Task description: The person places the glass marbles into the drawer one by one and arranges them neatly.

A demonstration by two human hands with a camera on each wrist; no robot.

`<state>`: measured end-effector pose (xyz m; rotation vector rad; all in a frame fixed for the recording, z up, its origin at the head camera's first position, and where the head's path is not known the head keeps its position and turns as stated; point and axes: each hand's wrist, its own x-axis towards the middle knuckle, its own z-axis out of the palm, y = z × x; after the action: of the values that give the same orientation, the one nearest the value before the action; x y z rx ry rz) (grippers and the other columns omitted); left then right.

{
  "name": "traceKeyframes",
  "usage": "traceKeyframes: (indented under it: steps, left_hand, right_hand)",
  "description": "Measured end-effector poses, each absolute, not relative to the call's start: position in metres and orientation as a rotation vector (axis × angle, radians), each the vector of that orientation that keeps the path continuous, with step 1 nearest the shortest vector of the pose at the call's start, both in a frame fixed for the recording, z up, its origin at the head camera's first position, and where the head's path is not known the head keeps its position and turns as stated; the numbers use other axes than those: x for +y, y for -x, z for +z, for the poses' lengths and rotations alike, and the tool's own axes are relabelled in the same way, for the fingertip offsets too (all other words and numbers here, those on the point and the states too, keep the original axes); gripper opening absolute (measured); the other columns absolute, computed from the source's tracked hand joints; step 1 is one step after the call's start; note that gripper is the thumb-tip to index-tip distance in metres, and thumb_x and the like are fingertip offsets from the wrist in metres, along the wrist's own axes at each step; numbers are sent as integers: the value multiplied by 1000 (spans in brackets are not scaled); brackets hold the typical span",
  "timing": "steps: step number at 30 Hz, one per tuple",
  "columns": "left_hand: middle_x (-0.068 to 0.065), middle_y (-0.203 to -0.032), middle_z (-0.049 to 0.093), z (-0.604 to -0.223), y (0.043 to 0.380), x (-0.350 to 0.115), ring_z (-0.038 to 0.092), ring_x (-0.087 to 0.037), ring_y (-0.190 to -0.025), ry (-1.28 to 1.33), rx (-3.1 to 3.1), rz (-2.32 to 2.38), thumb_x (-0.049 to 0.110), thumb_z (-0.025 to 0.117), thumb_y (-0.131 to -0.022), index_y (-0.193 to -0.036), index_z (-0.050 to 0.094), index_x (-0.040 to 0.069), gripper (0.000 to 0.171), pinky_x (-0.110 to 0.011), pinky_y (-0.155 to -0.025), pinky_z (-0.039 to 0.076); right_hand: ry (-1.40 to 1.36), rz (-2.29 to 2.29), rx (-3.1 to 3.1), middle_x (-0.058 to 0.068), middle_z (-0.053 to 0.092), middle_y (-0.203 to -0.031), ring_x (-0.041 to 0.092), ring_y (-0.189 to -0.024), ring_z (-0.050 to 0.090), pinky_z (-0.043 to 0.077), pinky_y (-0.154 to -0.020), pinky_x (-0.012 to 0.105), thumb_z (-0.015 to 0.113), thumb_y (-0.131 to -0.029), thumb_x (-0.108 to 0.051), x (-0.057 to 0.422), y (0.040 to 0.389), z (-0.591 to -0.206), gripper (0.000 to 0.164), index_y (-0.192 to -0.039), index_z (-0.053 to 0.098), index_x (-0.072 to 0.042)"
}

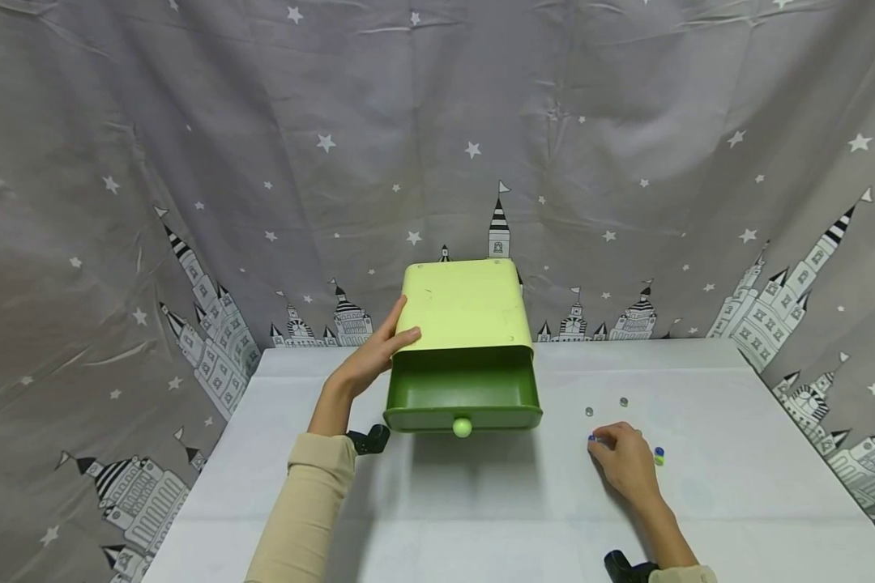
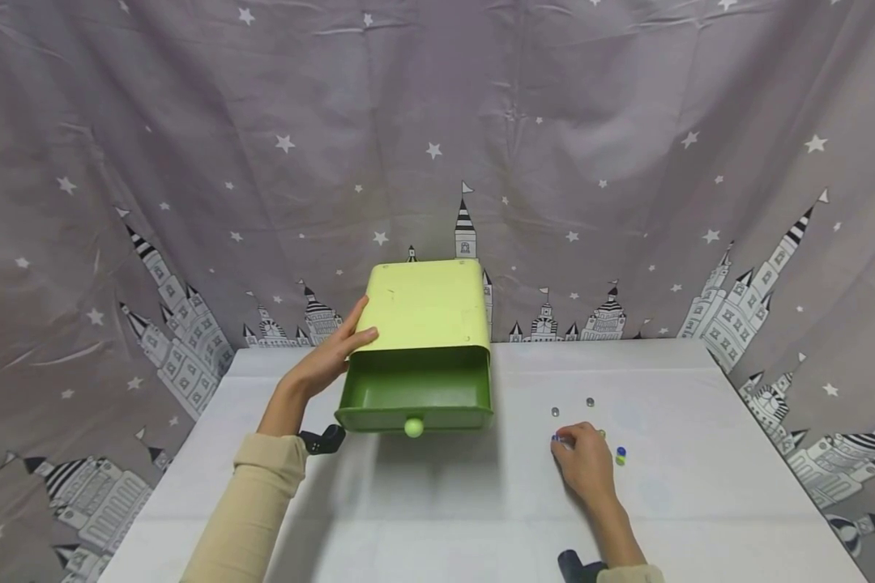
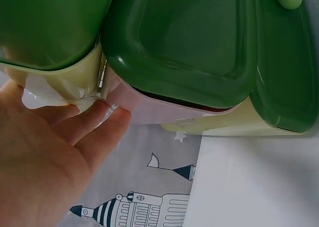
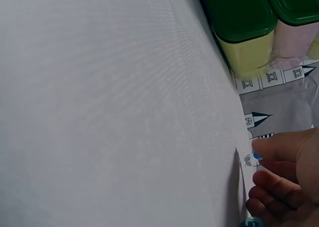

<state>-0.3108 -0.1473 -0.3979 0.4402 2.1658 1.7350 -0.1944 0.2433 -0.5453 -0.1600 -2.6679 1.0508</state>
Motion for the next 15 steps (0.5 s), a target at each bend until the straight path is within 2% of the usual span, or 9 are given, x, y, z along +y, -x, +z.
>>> traceKeyframes:
  steps: [3,9,15]
  left_hand:
    - [6,-163,-12,-398,311,-147,0,-26,-149,-441,2161,1739,46,56,-98,-155,-1,48,81,-67,-110,13]
    - [6,-163,-12,-399,312,-148,1,-26,-149,-443,2163,1739,46,56,-98,-155,-1,48,81,-66,-110,15]
    - [6,-163,-12,-399,313,-148,0,-26,-149,-445,2159,1740,47,56,-98,-155,-1,48,81,-65,-111,14]
  right_hand:
    - [154,1071,-2644,17,65,-96,32,-85,57,45,-74,43,73,-82,-4,243,194,-543,19,-97,73,8]
    - [100,1131,-2568,20,65,-101,41,-100,61,48,-87,54,71,-85,-4,242,192,-537,19,-100,71,8]
    - [14,1102,-2454,16,67,-94,36,-90,64,51,-80,50,74,-82,1,238,191,-532,13,-94,72,5]
